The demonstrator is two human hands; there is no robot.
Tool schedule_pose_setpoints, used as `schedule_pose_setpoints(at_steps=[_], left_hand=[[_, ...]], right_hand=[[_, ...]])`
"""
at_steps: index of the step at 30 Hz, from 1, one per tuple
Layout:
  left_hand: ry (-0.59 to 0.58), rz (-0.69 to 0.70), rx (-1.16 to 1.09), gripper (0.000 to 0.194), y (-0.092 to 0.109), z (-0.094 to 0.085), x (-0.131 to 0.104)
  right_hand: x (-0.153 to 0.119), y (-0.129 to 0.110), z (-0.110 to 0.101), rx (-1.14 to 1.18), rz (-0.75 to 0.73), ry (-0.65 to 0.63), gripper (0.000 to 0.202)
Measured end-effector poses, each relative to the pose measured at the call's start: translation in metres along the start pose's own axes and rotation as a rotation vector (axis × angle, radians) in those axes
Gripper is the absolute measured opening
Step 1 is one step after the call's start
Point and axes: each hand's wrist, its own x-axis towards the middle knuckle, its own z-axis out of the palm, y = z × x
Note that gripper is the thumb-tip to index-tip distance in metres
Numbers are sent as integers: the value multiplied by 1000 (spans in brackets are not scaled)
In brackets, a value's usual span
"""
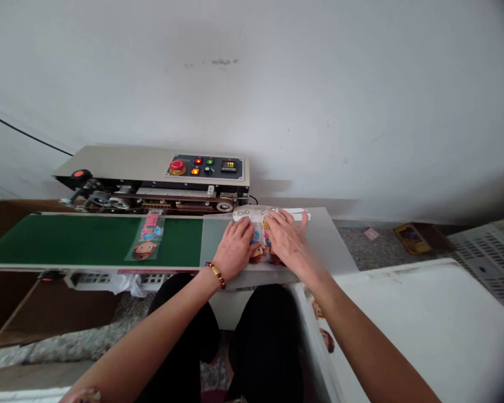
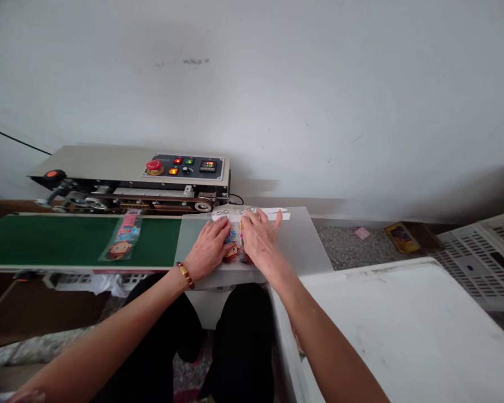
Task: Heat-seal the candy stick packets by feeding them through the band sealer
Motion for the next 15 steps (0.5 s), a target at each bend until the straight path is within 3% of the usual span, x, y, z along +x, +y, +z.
schedule_pose_setpoints(at_steps=[3, 8, 15], left_hand=[[-63, 74, -9, 48, -13, 0, 4], [-146, 207, -95, 54, -61, -23, -1], [-208, 107, -64, 48, -118, -59, -29]], right_hand=[[-13, 15, 1, -31, -45, -18, 41], [-17, 14, 4, -20, -137, -41, 40], [7, -15, 7, 31, -259, -108, 35]])
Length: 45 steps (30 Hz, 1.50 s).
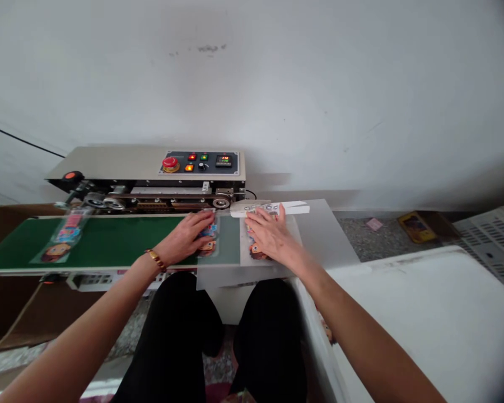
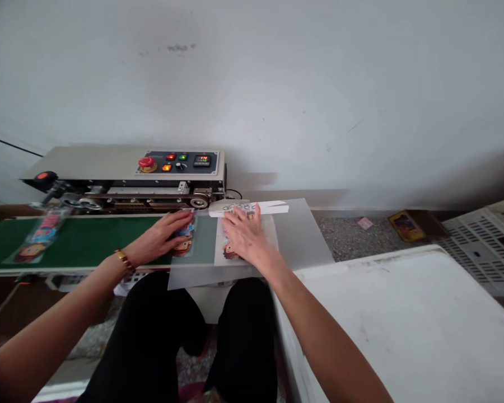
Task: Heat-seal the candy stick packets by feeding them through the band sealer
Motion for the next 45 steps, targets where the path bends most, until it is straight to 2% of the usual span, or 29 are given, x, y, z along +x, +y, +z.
schedule_pose_setpoints(at_steps=[2, 4, 7, 10, 13, 15, 17, 21, 26, 30, 35, 42, 45], left_hand=[[37, -97, 90, 42, -7, -5, -9], [140, -175, 164, 34, -1, -5, -9], [251, -131, 135, 30, 33, 10, 10], [218, -37, 77, 34, 73, 33, 40], [165, -13, 72, 43, 92, 49, 59], [143, 1, 77, 46, 91, 53, 61], [131, 37, 74, 48, 86, 53, 58], [122, 111, 64, 49, 82, 50, 50], [154, 87, -2, 49, 88, 49, 51], [155, 100, 7, 46, 87, 51, 52], [154, 105, 77, 45, 85, 55, 50], [157, 94, 140, 43, 86, 54, 49], [151, 69, 173, 44, 88, 53, 48]], right_hand=[[11, -6, 1, 27, -9, -14, 35], [18, -8, 1, 76, 0, -22, 38], [12, -3, -2, 134, 79, 6, 44], [-8, 11, -4, 89, 169, 60, 45], [-27, 22, -7, 23, 193, 52, 45], [-29, 23, -9, 22, 188, 40, 43], [-20, 21, -13, 50, 193, 35, 40], [18, 13, -17, 78, 205, 7, 37], [48, 7, -12, 54, 233, -57, 38], [49, 7, -6, 100, 274, -72, 39], [49, 2, -2, 51, 220, 15, 39], [57, -1, -9, 112, 233, -74, 39], [51, 5, -8, 96, 268, 1, 40]])
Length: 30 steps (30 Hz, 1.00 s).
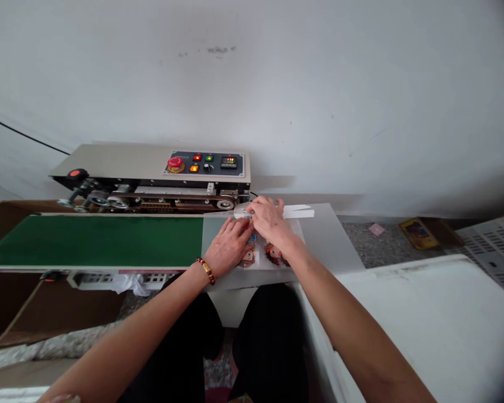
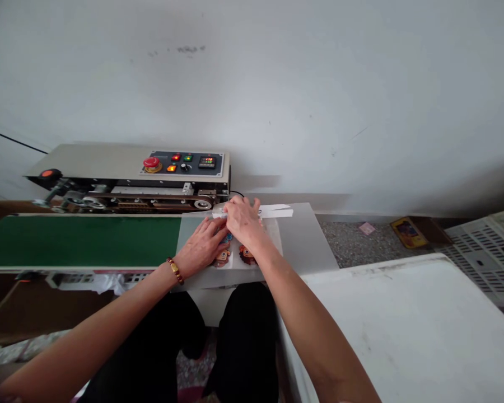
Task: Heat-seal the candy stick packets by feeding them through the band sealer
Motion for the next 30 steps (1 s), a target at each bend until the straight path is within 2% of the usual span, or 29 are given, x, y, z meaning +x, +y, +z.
schedule_pose_setpoints(at_steps=[3, 6, 9, 12, 18, 21, 24, 27, 30], left_hand=[[-5, -11, 8, 49, 1, 0, 0], [-3, -3, -14, 52, 0, 2, -1], [-7, 6, -28, 52, -1, 3, -2], [-6, 3, -40, 52, -2, 1, -3], [0, 0, -40, 50, 0, 1, -3], [-3, 7, -25, 49, -1, 1, -2], [-6, 8, -27, 49, -6, -1, 0], [1, 2, -20, 47, -13, -5, 2], [-2, -16, -21, 46, -20, -9, 0]], right_hand=[[-6, 10, 5, -66, -29, 48, 38], [-8, 16, 10, -67, -55, 21, 37], [-5, 17, 12, 8, -10, -1, 38], [-6, 17, 12, 73, 43, 14, 42], [-11, 16, 10, 8, -41, 42, 40], [-7, 16, 9, 15, -37, 4, 38], [-7, 22, 8, 50, -23, 51, 41], [-18, 31, 2, 69, 38, 134, 46], [-41, 42, -4, 67, 62, 154, 41]])
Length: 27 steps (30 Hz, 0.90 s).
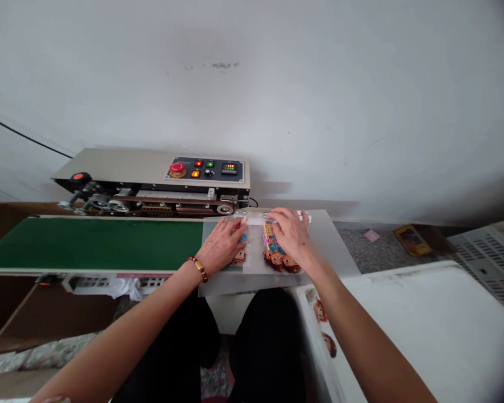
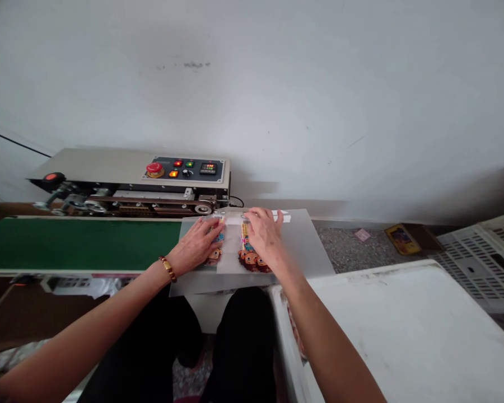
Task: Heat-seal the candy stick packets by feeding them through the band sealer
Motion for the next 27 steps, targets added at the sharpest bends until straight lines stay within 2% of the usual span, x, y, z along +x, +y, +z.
schedule_pose_setpoints(at_steps=[3, 6, 9, 11, 13, 16, 19, 21, 23, 27], left_hand=[[-11, -31, -14, 48, -15, -7, -11], [-50, -64, -35, 51, -39, -20, -31], [-94, -154, 4, 50, -64, -35, -51], [-84, -245, 93, 44, -69, -42, -56], [-40, -285, 144, 37, -59, -43, -51], [5, -189, 60, 31, -19, -29, -29], [-10, -98, -13, 36, 24, -6, -4], [-31, -94, -2, 42, 39, 5, 7], [-46, -105, 28, 46, 39, 10, 8], [-49, -116, 53, 44, 14, 2, -6]], right_hand=[[-23, 11, -4, -36, -66, -16, 39], [-37, 16, -3, -70, -132, -71, 39], [-36, 7, 0, -110, -153, -105, 36], [-28, -6, 0, -137, -178, -113, 31], [-19, -21, 1, -150, -211, -118, 27], [-13, -33, 5, -127, -214, -105, 27], [-19, -26, 9, -93, -155, -78, 34], [-29, -14, 10, -82, -98, -85, 39], [-39, -1, 8, -90, -55, -109, 41], [-48, 9, 2, -124, -44, -139, 39]])
